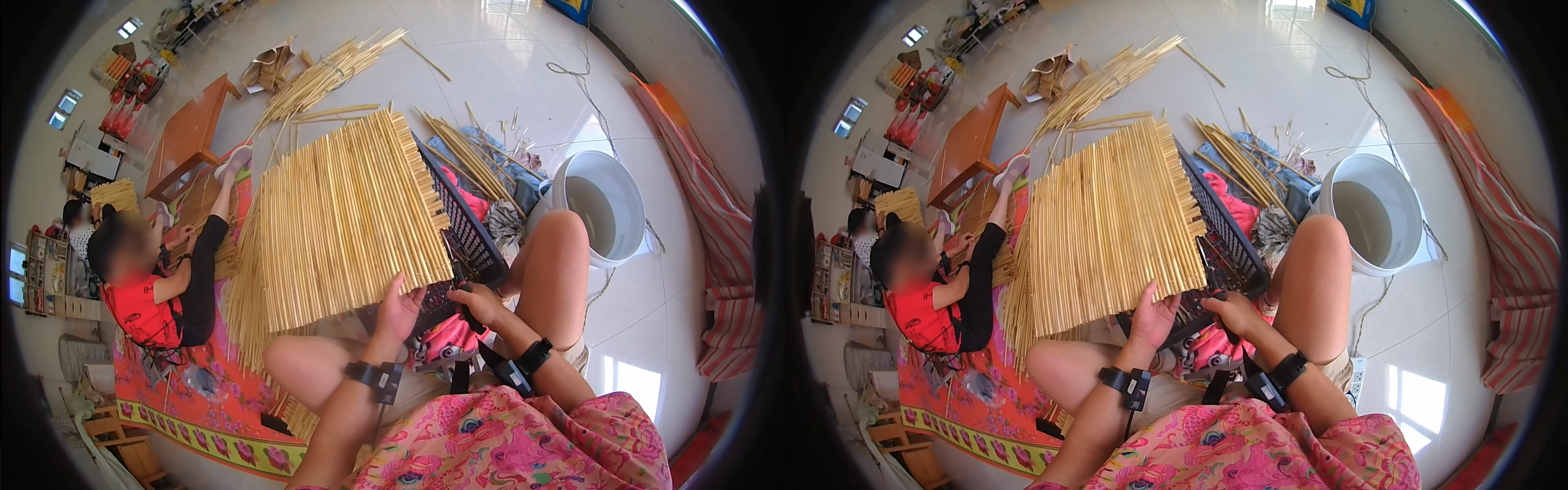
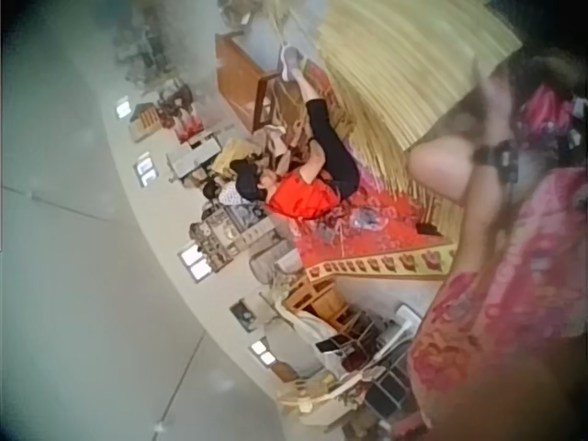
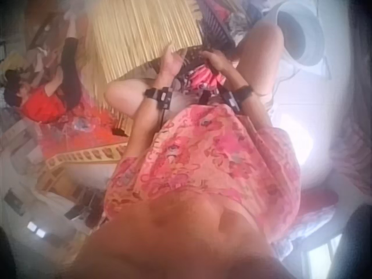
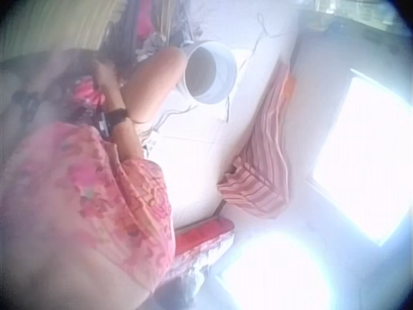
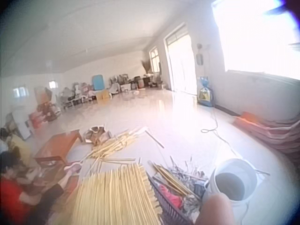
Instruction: The person sits on the floor and uses a black plastic basket as a jig to align and weave thin bamboo strips into a flat mat. They repeatedly insert strips into the basket and adjust them by hand.
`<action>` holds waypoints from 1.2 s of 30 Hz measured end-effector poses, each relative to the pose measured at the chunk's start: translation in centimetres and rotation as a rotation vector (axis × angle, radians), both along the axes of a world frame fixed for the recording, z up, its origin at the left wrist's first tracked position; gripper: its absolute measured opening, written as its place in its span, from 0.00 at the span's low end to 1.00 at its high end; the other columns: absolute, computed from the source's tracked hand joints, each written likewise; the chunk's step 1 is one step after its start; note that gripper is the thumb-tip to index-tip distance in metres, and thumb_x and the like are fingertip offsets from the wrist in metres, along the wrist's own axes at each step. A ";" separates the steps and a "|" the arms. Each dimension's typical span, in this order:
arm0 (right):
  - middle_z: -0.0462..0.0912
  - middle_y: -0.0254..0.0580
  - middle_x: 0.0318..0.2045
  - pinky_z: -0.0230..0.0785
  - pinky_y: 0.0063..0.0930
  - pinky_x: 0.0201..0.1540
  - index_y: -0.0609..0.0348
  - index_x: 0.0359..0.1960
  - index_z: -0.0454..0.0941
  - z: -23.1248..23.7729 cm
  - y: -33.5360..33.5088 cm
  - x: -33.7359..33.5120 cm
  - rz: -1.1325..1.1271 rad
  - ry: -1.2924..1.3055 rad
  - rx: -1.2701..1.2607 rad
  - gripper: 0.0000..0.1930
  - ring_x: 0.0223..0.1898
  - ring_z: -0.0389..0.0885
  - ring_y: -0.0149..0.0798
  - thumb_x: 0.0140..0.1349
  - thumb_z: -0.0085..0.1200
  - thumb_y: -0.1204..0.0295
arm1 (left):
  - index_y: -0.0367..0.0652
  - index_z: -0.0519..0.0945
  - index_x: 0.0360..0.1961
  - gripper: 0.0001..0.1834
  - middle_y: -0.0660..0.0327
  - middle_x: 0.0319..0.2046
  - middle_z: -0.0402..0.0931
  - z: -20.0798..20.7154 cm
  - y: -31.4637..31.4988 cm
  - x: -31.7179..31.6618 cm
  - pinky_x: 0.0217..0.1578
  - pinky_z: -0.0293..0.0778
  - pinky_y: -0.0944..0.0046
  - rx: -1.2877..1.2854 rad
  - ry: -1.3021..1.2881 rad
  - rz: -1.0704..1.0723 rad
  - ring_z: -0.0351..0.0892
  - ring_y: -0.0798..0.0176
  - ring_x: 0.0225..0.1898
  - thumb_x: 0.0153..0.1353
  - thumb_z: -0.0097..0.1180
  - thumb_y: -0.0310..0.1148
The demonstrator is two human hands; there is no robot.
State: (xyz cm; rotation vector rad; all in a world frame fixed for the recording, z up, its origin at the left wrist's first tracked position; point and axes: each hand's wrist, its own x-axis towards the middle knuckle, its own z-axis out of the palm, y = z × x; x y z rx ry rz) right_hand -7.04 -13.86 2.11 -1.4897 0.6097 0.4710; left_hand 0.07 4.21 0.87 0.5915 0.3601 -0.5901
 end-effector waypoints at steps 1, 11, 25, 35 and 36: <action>0.76 0.39 0.17 0.65 0.26 0.24 0.64 0.21 0.76 -0.4 0.0 0.2 -0.011 -0.021 -0.015 0.20 0.18 0.74 0.33 0.53 0.55 0.55 | 0.42 0.69 0.49 0.16 0.60 0.46 0.74 0.0 -0.1 0.0 0.45 0.77 0.64 -0.002 -0.002 -0.001 0.76 0.64 0.45 0.61 0.52 0.34; 0.75 0.39 0.20 0.68 0.24 0.25 0.65 0.27 0.74 -0.8 -0.3 1.5 -0.057 0.006 -0.018 0.17 0.19 0.74 0.33 0.56 0.54 0.59 | 0.42 0.68 0.50 0.17 0.61 0.46 0.74 0.1 -0.1 0.0 0.45 0.77 0.64 -0.007 -0.001 -0.003 0.76 0.64 0.45 0.62 0.52 0.34; 0.74 0.38 0.18 0.66 0.25 0.20 0.65 0.26 0.74 -0.6 0.2 1.3 -0.108 -0.016 -0.087 0.16 0.16 0.72 0.31 0.56 0.55 0.61 | 0.42 0.68 0.51 0.16 0.61 0.47 0.73 0.1 -0.1 0.0 0.47 0.76 0.64 0.002 -0.006 -0.007 0.76 0.64 0.46 0.63 0.50 0.33; 0.77 0.43 0.16 0.68 0.31 0.22 0.68 0.22 0.76 0.5 0.5 0.9 -0.173 -0.085 -0.270 0.18 0.17 0.76 0.37 0.52 0.55 0.60 | 0.42 0.69 0.51 0.16 0.61 0.48 0.73 -0.2 0.0 0.1 0.48 0.75 0.63 -0.022 -0.014 -0.009 0.75 0.64 0.47 0.63 0.50 0.33; 0.76 0.42 0.16 0.68 0.31 0.22 0.68 0.22 0.75 0.3 0.3 0.9 -0.180 -0.086 -0.254 0.18 0.17 0.75 0.36 0.52 0.55 0.60 | 0.42 0.69 0.51 0.16 0.61 0.48 0.73 -0.2 0.0 0.1 0.48 0.75 0.63 -0.017 -0.007 -0.005 0.75 0.64 0.47 0.63 0.50 0.33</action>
